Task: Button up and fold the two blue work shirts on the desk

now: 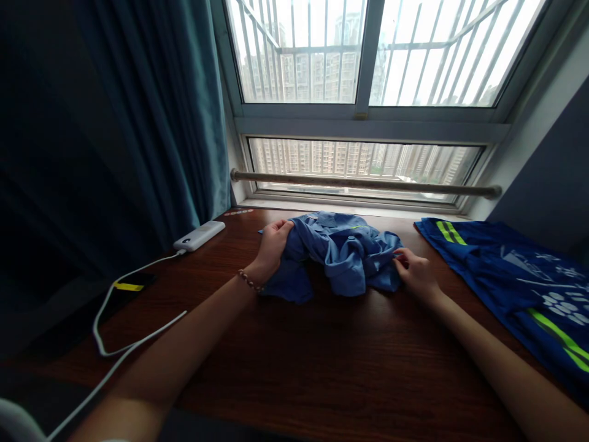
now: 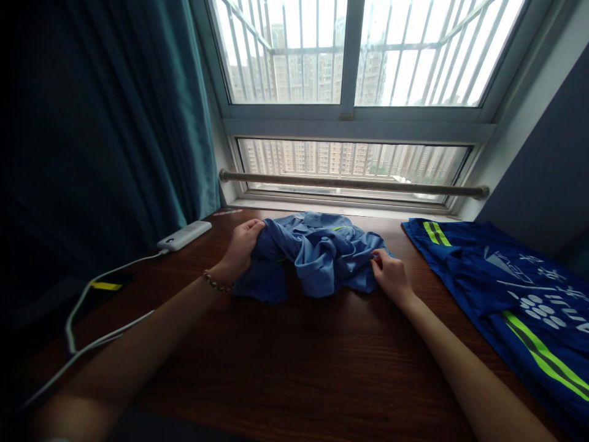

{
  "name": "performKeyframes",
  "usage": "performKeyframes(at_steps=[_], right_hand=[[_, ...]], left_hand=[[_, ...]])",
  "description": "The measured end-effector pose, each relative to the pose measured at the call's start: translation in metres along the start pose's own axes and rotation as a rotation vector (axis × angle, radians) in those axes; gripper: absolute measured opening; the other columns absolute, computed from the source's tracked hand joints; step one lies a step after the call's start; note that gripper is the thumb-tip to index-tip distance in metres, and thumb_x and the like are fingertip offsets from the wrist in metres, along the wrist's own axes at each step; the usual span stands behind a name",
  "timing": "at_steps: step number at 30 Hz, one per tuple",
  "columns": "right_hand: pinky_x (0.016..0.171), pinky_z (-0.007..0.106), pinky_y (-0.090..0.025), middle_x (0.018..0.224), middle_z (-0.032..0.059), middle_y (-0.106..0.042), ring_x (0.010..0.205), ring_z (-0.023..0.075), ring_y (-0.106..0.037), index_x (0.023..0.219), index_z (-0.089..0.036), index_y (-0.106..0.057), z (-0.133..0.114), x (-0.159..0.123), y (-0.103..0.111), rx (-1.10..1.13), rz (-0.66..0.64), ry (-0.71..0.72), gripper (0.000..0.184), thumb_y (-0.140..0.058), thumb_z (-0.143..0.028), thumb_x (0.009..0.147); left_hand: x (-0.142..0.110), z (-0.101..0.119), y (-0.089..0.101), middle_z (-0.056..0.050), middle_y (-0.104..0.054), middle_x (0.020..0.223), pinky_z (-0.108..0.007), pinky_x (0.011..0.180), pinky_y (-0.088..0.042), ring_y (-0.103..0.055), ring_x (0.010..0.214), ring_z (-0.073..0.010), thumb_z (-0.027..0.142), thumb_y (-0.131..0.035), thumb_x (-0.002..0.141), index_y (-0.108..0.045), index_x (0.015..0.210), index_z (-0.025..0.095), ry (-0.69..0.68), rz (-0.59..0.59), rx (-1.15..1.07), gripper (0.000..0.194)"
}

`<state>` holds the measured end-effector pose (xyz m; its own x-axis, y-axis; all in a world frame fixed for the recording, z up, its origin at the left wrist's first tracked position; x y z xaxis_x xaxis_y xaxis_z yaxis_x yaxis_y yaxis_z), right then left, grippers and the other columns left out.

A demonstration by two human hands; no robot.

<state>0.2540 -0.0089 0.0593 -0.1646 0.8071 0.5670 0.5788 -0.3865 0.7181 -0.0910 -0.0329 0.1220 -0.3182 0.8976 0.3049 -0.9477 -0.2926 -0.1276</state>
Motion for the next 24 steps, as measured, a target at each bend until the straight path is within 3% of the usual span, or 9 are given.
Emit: performKeyframes(at_steps=[4, 6, 8, 10, 13, 16, 20, 22, 24], right_hand=[[0.064, 0.028, -0.042, 0.069, 0.0047, -0.058, 0.066, 0.017, -0.055, 0.07, -0.019, -0.054, -0.054, -0.017, -0.01, -0.045, -0.236, 0.353, 0.024, -0.044, -0.037, 0.082], [0.065, 0.03, -0.043, 0.074, 0.0065, -0.057, 0.074, 0.0199, -0.054, 0.072, -0.019, -0.056, -0.081, -0.031, -0.022, -0.076, -0.352, 0.53, 0.027, -0.049, -0.043, 0.078], [0.069, 0.034, -0.044, 0.086, 0.009, -0.057, 0.083, 0.0229, -0.052, 0.084, -0.018, -0.057, -0.092, -0.036, -0.032, -0.08, -0.353, 0.561, 0.027, -0.051, -0.044, 0.077], [0.072, 0.036, -0.045, 0.09, 0.0097, -0.056, 0.085, 0.0226, -0.051, 0.092, -0.018, -0.055, -0.09, -0.034, -0.039, -0.042, -0.322, 0.493, 0.024, -0.047, -0.037, 0.081], [0.071, 0.033, -0.044, 0.087, 0.0077, -0.055, 0.08, 0.0192, -0.052, 0.087, -0.018, -0.054, -0.078, -0.026, -0.038, 0.109, -0.316, 0.405, 0.018, -0.039, -0.028, 0.085], [0.062, 0.028, -0.043, 0.074, 0.0041, -0.053, 0.067, 0.0152, -0.05, 0.074, -0.017, -0.052, -0.057, -0.008, -0.014, 0.371, -0.165, 0.206, 0.02, -0.043, -0.032, 0.083], [0.043, 0.021, -0.035, 0.053, -0.0038, -0.042, 0.045, 0.0086, -0.038, 0.07, -0.019, -0.047, -0.013, 0.009, 0.023, 0.978, 0.105, -0.307, 0.023, -0.051, -0.041, 0.076], [0.041, 0.021, -0.035, 0.049, -0.0054, -0.037, 0.041, 0.0075, -0.034, 0.063, -0.021, -0.043, -0.001, 0.013, 0.034, 1.201, 0.118, -0.42, 0.027, -0.057, -0.042, 0.071], [0.042, 0.023, -0.037, 0.045, -0.0057, -0.032, 0.039, 0.0077, -0.031, 0.056, -0.022, -0.038, 0.007, 0.017, 0.043, 1.251, 0.088, -0.427, 0.033, -0.06, -0.044, 0.067]], left_hand=[[0.003, 0.011, 0.006, 0.005, -0.047, 0.05, -0.014, 0.04, -0.029, -0.038, 0.042, -0.0042, 0.031, -0.056, 0.066, -0.051, 0.062, 0.013, -0.06, 0.043, 0.056, 0.02], [0.002, 0.013, 0.005, 0.004, -0.047, 0.051, -0.014, 0.04, -0.028, -0.039, 0.043, -0.0043, 0.031, -0.056, 0.066, -0.051, 0.061, 0.013, -0.093, 0.029, 0.088, 0.02], [0.002, 0.013, 0.004, 0.004, -0.047, 0.051, -0.014, 0.041, -0.029, -0.039, 0.044, -0.0044, 0.032, -0.056, 0.067, -0.051, 0.062, 0.013, -0.12, 0.019, 0.116, 0.02], [0.003, 0.013, 0.005, 0.004, -0.047, 0.053, -0.014, 0.042, -0.03, -0.039, 0.045, -0.0045, 0.032, -0.055, 0.068, -0.051, 0.062, 0.012, -0.151, 0.022, 0.138, 0.02], [0.006, 0.013, 0.009, 0.003, -0.05, 0.057, -0.015, 0.044, -0.033, -0.043, 0.048, -0.0054, 0.031, -0.055, 0.068, -0.053, 0.072, 0.013, -0.202, 0.056, 0.147, 0.018], [0.014, 0.015, 0.017, 0.002, -0.054, 0.062, -0.015, 0.047, -0.035, -0.046, 0.052, -0.0068, 0.028, -0.054, 0.069, -0.057, 0.084, 0.014, -0.277, 0.096, 0.174, 0.02], [0.032, 0.011, 0.036, 0.0, -0.055, 0.067, -0.016, 0.052, -0.037, -0.048, 0.059, -0.008, 0.025, -0.051, 0.07, -0.061, 0.082, 0.014, -0.315, 0.205, 0.225, 0.019], [0.039, 0.006, 0.044, 0.0, -0.054, 0.068, -0.017, 0.053, -0.037, -0.048, 0.06, -0.0085, 0.023, -0.051, 0.069, -0.06, 0.081, 0.014, -0.299, 0.26, 0.216, 0.018], [0.042, 0.002, 0.047, 0.0, -0.053, 0.066, -0.017, 0.052, -0.036, -0.047, 0.058, -0.0082, 0.022, -0.05, 0.069, -0.058, 0.08, 0.014, -0.278, 0.283, 0.181, 0.016]])
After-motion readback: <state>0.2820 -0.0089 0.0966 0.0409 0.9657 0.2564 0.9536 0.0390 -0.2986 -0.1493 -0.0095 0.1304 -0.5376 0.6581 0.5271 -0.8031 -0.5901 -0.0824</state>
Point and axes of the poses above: each hand's wrist, its own x-axis towards the middle knuckle, its own y-axis out of the back of the hand, z = x × y, the point moved 6 cm from there along x, towards the middle knuckle
